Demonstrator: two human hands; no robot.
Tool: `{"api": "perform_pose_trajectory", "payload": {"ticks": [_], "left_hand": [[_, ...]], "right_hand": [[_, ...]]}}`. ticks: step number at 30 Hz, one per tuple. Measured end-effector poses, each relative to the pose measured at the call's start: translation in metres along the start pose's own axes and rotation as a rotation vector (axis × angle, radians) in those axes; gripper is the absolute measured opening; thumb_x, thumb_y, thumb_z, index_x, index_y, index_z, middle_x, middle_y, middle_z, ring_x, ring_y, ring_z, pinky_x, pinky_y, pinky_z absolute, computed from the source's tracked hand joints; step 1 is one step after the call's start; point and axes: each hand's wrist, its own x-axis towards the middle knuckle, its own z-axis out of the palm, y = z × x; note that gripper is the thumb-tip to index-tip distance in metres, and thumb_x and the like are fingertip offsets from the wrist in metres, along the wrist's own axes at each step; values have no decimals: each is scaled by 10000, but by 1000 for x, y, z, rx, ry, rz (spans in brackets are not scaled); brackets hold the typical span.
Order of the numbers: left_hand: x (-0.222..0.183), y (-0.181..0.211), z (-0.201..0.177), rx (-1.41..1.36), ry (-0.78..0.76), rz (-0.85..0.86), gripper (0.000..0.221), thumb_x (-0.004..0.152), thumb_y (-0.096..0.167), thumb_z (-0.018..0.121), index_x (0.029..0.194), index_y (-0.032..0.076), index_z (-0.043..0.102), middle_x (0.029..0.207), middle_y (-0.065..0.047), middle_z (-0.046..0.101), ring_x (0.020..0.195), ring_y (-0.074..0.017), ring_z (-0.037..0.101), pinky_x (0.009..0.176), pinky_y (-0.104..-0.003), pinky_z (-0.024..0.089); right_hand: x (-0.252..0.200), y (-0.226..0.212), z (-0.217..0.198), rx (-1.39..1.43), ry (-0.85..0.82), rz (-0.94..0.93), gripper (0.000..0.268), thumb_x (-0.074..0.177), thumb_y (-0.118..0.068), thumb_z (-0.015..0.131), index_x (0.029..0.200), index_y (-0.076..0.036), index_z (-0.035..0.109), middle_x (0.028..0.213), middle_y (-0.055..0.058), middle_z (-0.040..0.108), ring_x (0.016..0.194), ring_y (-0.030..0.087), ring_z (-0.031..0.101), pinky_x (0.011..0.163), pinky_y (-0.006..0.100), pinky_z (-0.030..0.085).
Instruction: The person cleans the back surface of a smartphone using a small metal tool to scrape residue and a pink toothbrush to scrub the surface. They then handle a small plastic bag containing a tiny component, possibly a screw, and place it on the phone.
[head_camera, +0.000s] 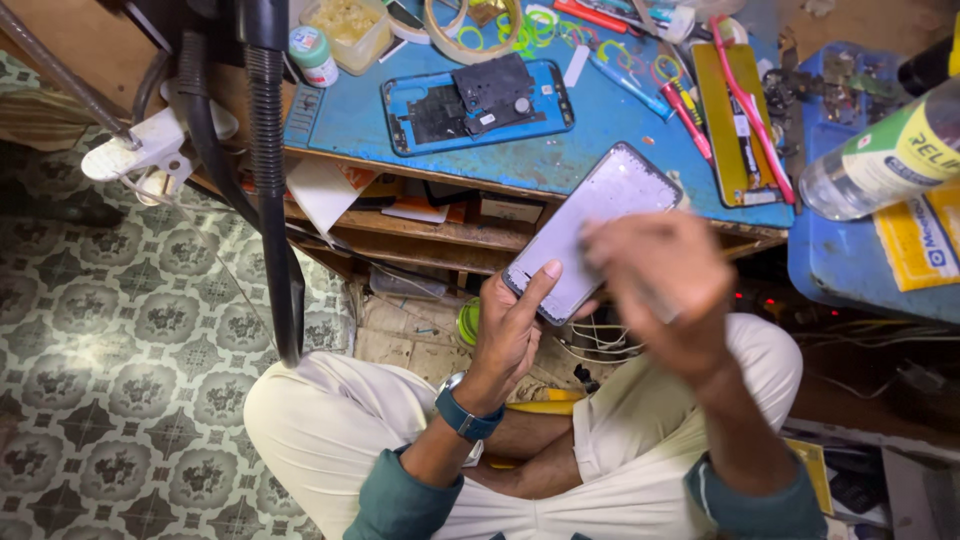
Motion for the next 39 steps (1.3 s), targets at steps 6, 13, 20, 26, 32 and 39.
{"api": "perform_pose_trajectory", "payload": {"ticks": [6, 13, 20, 26, 32, 39], "left_hand": [[3, 17, 20, 11, 12, -19, 409, 1034, 164, 629, 1315, -130, 590, 1152, -237, 719, 1001, -336, 749, 828, -426, 665], [2, 17, 17, 45, -8, -4, 423, 1033, 172, 626, 1316, -139, 586, 1151, -245, 722, 1002, -325, 753, 830, -422, 666], [4, 15, 16, 91, 3, 27, 417, 1029, 174, 631, 1290, -151, 603, 1124, -250, 730, 984, -324, 759, 824, -427, 673], [3, 18, 14, 156, 24, 53, 395, 1023, 162, 632, 1266, -149, 621, 1111, -239, 731, 968, -305, 758, 806, -419, 678], [7, 17, 11, 142, 29, 22, 401, 1018, 160, 635, 1254, -164, 618, 1090, -266, 736, 952, -326, 767, 777, -407, 677], [8, 17, 8, 114, 18, 16, 404, 1021, 145, 629, 1266, -175, 605, 1099, -285, 724, 952, -347, 763, 765, -408, 680]], "right_hand": [[26, 54, -29, 144, -21, 213, 176, 1010, -39, 735, 1182, -48, 773, 1108, 144, 747, 1053, 205, 685, 954, 319, 543], [33, 79, -36, 414, -13, 363, 140, 1050, -78, 706, 1167, -26, 761, 1113, 115, 768, 1013, 167, 733, 955, 286, 573], [19, 67, -33, 141, -6, 288, 183, 1076, -68, 694, 1219, 33, 747, 1159, 131, 767, 1048, 187, 725, 943, 307, 570], [7, 47, -37, -218, -68, -196, 203, 904, 78, 730, 1106, 67, 722, 1134, 197, 741, 1096, 336, 742, 990, 411, 590], [-3, 61, -35, -122, 28, -96, 195, 940, 87, 727, 1134, 70, 733, 1148, 186, 748, 1034, 279, 754, 916, 351, 606], [-5, 69, -34, -101, 20, -165, 216, 939, 129, 707, 1147, 72, 715, 1195, 198, 732, 1112, 308, 745, 972, 362, 601]]}}
